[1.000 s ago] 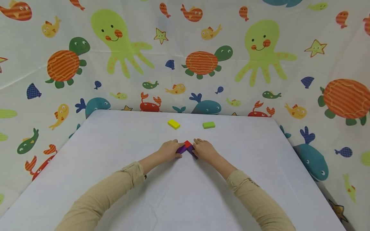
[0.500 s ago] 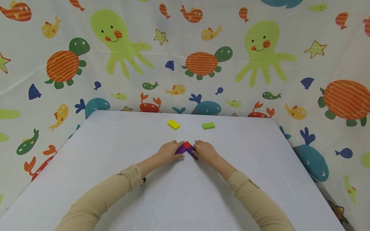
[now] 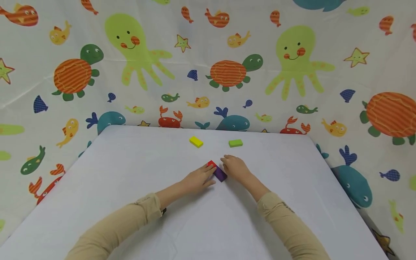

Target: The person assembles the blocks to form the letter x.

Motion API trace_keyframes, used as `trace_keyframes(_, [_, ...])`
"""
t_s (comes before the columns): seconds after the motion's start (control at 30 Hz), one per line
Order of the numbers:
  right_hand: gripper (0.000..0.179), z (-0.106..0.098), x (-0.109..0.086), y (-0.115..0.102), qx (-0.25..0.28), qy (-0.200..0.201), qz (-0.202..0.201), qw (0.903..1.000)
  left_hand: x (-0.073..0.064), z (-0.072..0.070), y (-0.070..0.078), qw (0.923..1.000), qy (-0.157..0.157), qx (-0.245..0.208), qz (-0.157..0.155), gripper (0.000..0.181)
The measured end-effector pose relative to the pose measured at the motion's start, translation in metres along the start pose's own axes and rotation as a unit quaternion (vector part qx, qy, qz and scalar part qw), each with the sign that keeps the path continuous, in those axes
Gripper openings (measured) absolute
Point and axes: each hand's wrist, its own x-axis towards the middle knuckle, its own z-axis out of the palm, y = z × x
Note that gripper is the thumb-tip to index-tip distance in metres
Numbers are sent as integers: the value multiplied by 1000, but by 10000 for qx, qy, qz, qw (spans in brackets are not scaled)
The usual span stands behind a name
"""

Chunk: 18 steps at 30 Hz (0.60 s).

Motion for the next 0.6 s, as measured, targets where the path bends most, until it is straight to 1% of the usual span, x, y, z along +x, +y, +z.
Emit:
trace_keyframes(0.07, [29, 1, 1, 1, 4, 39, -14, 10000, -1, 1, 3, 9999, -17, 120, 27, 59])
trace_keyframes(0.17, [30, 1, 1, 2, 3, -10, 47, 10000, 0, 2, 7, 9997, -85, 240, 1, 64])
trace_keyframes(0.3, [31, 1, 3, 3, 29, -121, 157, 9998, 2, 1, 10, 9989, -291, 303, -184, 69])
trace_keyframes(0.4, [31, 0, 4, 4, 70, -115, 203, 9997, 5, 0, 12, 9981, -418, 320, -308, 71])
trace_keyframes(0.47, [31, 0, 5, 4, 72, -55, 187, 9998, 7, 0, 12, 9977, -468, 340, -365, 72])
trace_keyframes(0.6, [30, -2, 8, 6, 70, 91, 145, 9998, 9, 0, 12, 9974, -467, 371, -415, 72])
